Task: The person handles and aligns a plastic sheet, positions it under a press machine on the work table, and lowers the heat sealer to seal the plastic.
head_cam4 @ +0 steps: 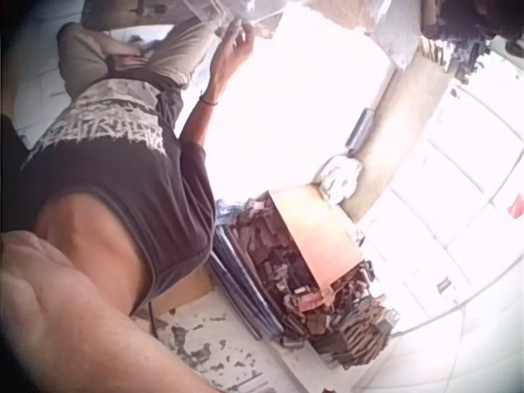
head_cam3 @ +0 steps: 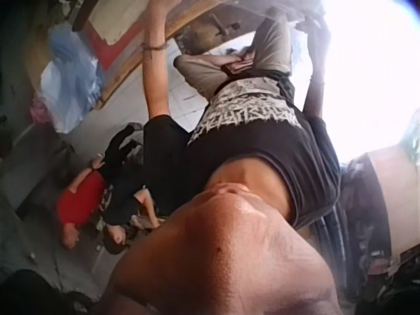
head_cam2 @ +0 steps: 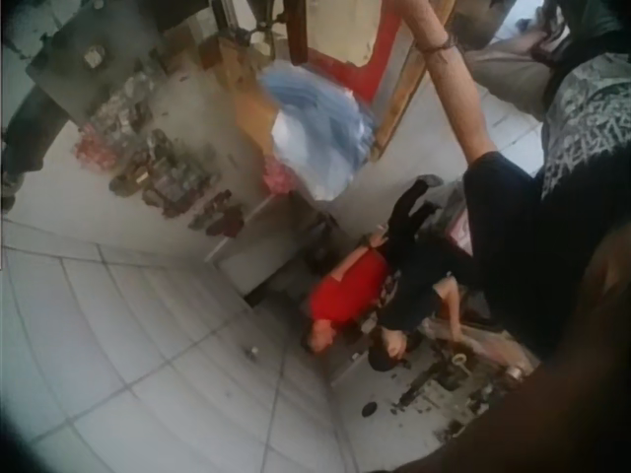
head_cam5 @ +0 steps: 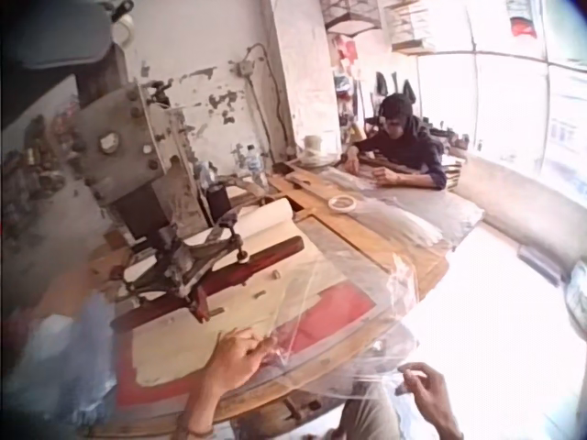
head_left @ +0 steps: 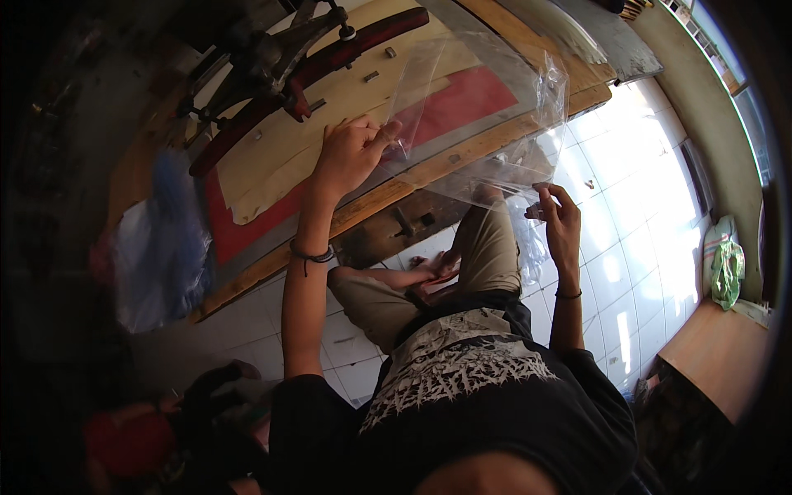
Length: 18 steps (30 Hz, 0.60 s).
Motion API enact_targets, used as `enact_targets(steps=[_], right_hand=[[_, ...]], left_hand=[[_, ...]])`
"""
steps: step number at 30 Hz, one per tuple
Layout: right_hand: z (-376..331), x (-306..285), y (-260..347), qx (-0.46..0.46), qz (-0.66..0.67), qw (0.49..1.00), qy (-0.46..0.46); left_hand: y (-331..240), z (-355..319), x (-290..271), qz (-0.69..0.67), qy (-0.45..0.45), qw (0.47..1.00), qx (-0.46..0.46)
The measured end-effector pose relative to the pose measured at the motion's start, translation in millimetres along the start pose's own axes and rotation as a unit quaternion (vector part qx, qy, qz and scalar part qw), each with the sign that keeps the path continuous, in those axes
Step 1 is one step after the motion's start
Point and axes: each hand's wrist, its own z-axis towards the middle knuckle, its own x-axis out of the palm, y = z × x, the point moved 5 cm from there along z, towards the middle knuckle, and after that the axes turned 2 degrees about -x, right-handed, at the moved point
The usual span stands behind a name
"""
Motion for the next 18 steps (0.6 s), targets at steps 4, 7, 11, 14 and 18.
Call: enact_targets(steps=[4,7,11,14,18], right_hand=[[2.8,0.2,-9.4,-0.017,0.008,1.000,-0.014],[4.3,1.8,-12.7,-0.028,-0.005,1.000,-0.009],[5.4,2.6,-13.9,-0.036,0.015,0.999,-0.022],[6.9,2.7,-12.7,-0.037,0.022,0.999,-0.031],[6.8,4.2,-8.0,-0.024,0.019,0.999,-0.037]], left_hand=[[-15.4,-10.1,10.0,0.141,-0.102,0.983,-0.050],[-11.3,-20.3,21.4,0.133,-0.187,0.973,-0.028],[3.7,-32.0,32.7,0.009,-0.279,0.960,-0.025],[-2.0,-37.7,35.1,-0.008,-0.311,0.950,-0.016],[-8.9,-43.4,39.3,0.089,-0.358,0.929,0.004]])
